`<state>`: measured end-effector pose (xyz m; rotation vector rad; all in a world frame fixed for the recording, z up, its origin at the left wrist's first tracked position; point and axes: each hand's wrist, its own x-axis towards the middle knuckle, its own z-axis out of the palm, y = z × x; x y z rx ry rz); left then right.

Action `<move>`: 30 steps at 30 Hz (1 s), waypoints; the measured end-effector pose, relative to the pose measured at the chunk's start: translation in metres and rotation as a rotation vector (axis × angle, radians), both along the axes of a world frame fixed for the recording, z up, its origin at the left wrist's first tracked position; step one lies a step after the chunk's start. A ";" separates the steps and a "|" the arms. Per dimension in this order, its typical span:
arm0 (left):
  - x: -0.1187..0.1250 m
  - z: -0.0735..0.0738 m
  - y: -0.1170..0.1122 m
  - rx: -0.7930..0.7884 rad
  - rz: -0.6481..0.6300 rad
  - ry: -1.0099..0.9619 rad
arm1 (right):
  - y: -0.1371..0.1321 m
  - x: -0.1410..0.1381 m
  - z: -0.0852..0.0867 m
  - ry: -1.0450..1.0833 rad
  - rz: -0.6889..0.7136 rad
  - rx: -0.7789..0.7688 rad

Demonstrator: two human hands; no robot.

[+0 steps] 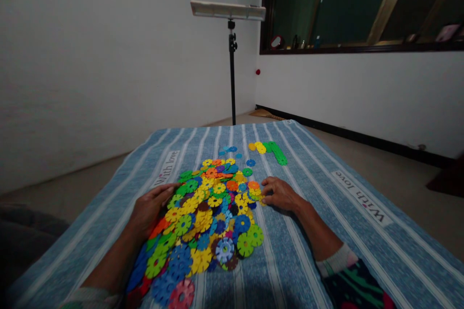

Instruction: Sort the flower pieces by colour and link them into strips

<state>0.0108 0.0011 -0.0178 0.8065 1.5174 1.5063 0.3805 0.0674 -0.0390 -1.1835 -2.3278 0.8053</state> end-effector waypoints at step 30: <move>0.007 0.000 -0.002 0.022 0.024 -0.028 | -0.015 -0.026 -0.013 0.099 -0.054 0.201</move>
